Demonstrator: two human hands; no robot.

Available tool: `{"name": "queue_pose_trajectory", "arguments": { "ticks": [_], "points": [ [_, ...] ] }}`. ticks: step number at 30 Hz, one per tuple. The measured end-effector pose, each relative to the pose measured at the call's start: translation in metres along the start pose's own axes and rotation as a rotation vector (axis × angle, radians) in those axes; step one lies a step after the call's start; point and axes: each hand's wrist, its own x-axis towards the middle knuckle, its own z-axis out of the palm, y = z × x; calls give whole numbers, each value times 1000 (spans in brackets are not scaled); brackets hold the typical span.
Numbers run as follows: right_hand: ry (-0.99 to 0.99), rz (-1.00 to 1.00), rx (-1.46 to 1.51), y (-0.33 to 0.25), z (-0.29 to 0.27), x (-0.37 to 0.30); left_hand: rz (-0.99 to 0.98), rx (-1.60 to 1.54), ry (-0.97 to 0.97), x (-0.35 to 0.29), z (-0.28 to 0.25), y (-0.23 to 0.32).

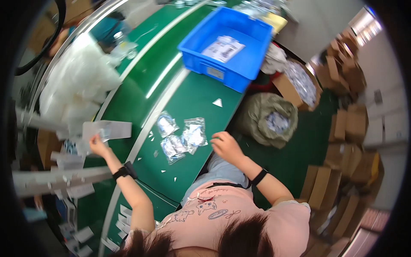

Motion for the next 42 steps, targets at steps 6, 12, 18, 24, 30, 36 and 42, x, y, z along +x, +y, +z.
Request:
{"name": "queue_pose_trajectory", "arguments": {
  "ticks": [6,12,18,24,30,36,42],
  "points": [
    [182,484,-119,23,-52,-102,102,288,-8,55,44,-29],
    [177,622,-76,87,-71,-154,254,694,160,-72,42,77],
    [55,917,130,266,-82,-218,239,41,-365,-282,40,215],
    [408,1748,959,436,-91,-240,-773,-414,-1351,-577,158,247],
    [556,1531,367,567,-37,-260,-389,171,-1804,-828,292,138],
    [237,1721,-184,637,-44,-296,-127,545,-1678,-900,330,89],
    [691,1568,752,664,-14,-314,404,419,-1617,-889,354,-16]
  ]
}}
